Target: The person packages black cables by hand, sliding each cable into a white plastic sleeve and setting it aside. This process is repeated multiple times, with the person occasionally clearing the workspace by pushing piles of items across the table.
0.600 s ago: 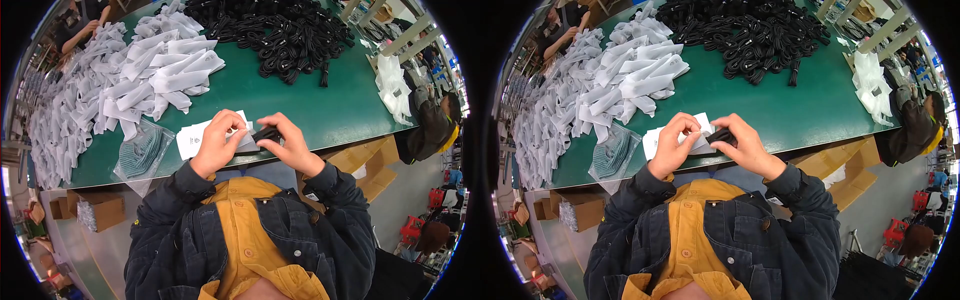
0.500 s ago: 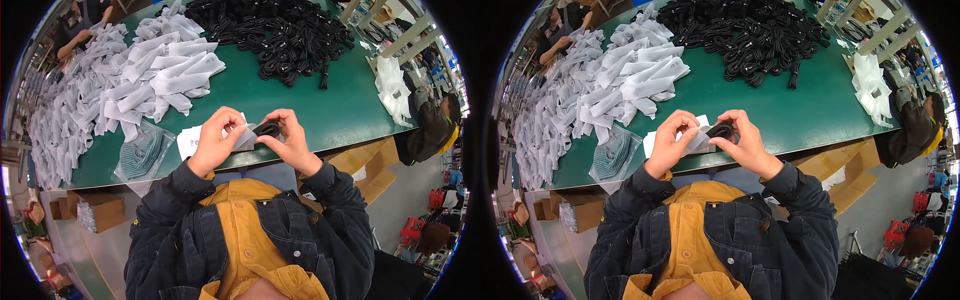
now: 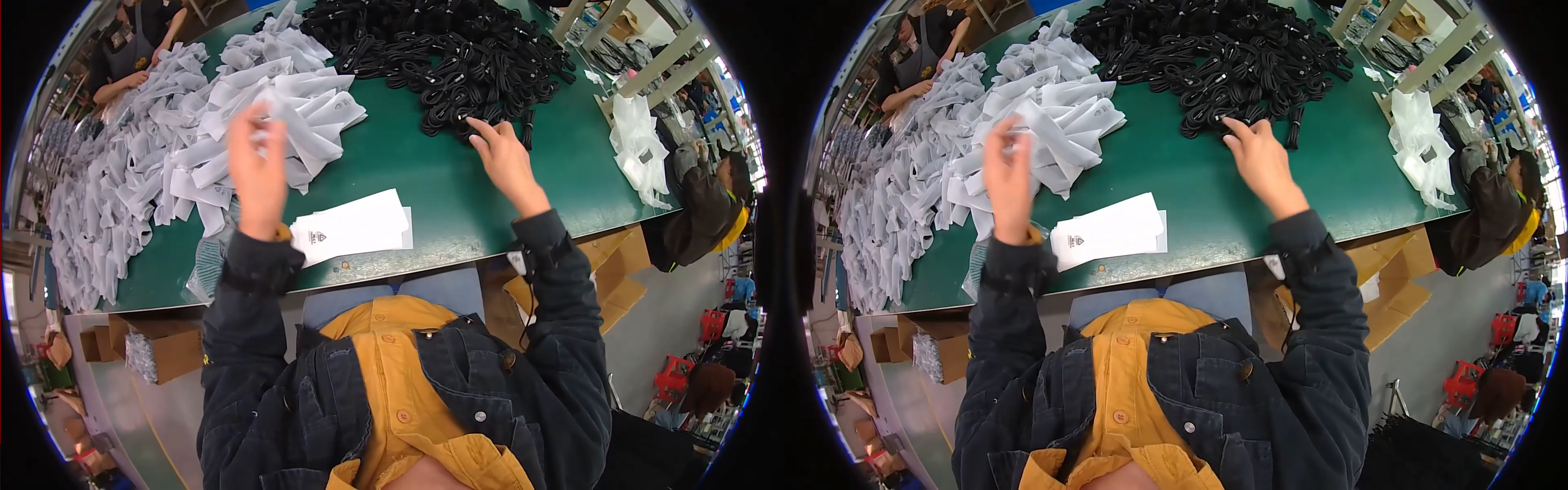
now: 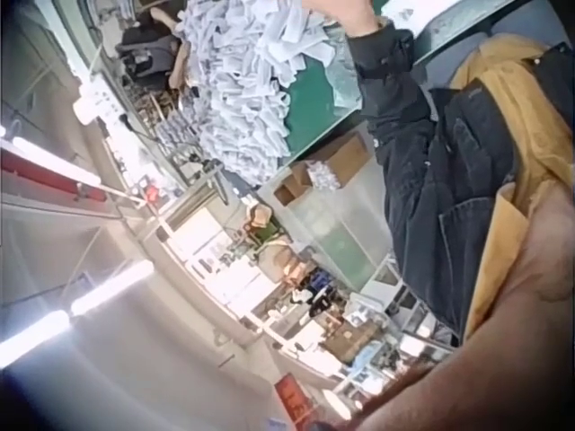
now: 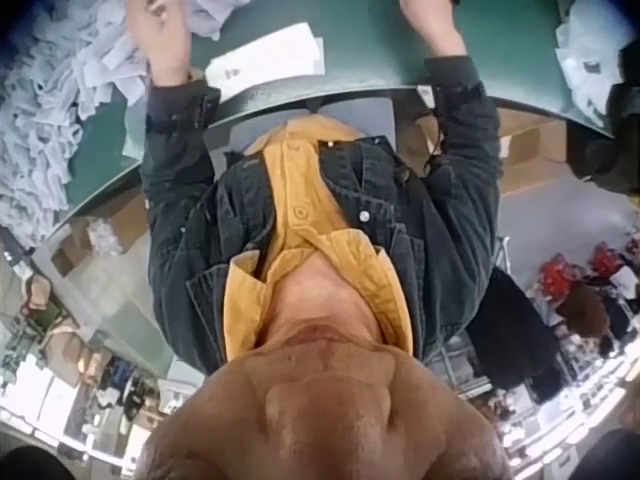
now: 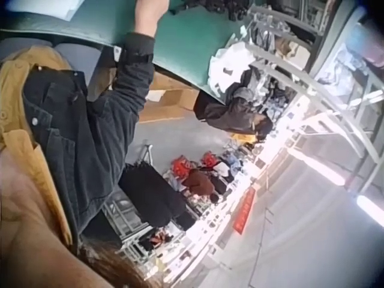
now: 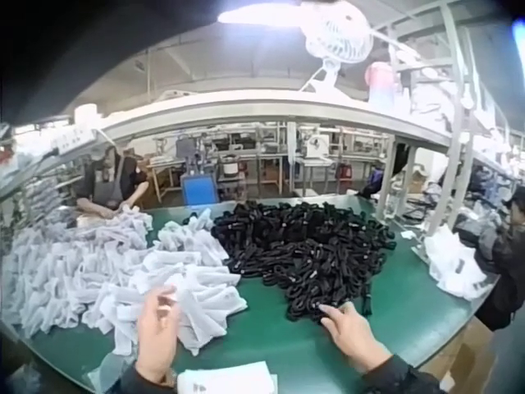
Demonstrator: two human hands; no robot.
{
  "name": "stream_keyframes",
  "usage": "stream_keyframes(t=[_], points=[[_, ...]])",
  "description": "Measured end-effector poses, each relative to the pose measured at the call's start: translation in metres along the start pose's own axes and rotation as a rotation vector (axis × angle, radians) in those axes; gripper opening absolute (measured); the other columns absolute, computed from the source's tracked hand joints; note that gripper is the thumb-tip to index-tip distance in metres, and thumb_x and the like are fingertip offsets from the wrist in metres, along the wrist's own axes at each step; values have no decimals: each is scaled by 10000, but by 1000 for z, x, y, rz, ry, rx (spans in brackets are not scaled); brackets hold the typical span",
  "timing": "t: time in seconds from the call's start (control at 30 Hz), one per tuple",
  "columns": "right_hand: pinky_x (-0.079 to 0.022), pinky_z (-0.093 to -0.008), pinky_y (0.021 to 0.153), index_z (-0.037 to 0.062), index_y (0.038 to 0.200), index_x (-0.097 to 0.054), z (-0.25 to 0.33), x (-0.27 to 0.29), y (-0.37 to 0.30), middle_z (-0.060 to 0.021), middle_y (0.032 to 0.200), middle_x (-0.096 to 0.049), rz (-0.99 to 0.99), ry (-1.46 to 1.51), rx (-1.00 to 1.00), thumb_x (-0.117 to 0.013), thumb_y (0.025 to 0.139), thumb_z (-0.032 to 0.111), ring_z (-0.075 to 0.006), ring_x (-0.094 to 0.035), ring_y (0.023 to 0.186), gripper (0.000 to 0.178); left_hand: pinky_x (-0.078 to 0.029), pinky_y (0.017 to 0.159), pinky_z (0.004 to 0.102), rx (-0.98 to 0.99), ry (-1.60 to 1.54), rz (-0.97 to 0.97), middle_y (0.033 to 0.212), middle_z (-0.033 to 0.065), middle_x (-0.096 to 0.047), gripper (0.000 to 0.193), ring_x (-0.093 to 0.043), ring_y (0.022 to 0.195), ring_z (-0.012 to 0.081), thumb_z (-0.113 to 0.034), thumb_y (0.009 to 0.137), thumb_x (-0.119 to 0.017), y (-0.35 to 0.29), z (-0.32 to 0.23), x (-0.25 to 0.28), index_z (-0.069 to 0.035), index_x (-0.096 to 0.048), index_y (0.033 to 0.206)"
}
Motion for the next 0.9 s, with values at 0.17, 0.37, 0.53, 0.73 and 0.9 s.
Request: stream_keyframes(t=[0.17,0.37,0.53,0.73,0.9], points=[[-503,-449,653,51,1043,-578,-16,-16,-1,-140,834,-621,140,-215,-138,-677,902,243,-357,-635,750,258,-493,712,331,-56,73,652,985,107,-572,247,-593,824,257,-67,816,-717,-96,6,-35,-57,-616,1042],[-501,-429,618,44,984,-534,-8,-8,-33,-123,744,-610,122,-124,-127,-709,877,225,-336,-627,672,273,-491,719,406,-202,288,733,887,103,-550,163,-599,872,322,-90,817,-721,-129,4,-54,-35,-601,913],[-472,-323,564,22,994,-580,1,0,-63,-85,724,-601,93,218,-330,-716,857,124,-210,-600,619,219,-491,705,400,-171,246,702,874,106,-560,124,-596,837,336,-60,827,-698,-134,14,-56,-23,-600,892],[-441,-234,555,5,1001,-621,71,21,-90,-61,777,-612,88,546,-148,-710,828,4,-119,-570,624,194,-475,694,293,270,-7,680,824,66,-598,80,-572,744,179,-15,868,-665,-131,24,-51,-1,-589,890],[-474,-273,580,15,988,-629,91,24,-92,-75,830,-617,93,401,249,-722,789,-23,-188,-596,645,223,-449,706,236,435,-149,706,825,19,-597,82,-519,761,74,-10,894,-659,-129,25,-50,3,-578,900]])
Point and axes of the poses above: each hand's wrist, its own y-axis towards the middle knuckle, its own x-axis out of the back of the hand, z = x × y, the point moved 3 cm from there along y, towards the middle knuckle
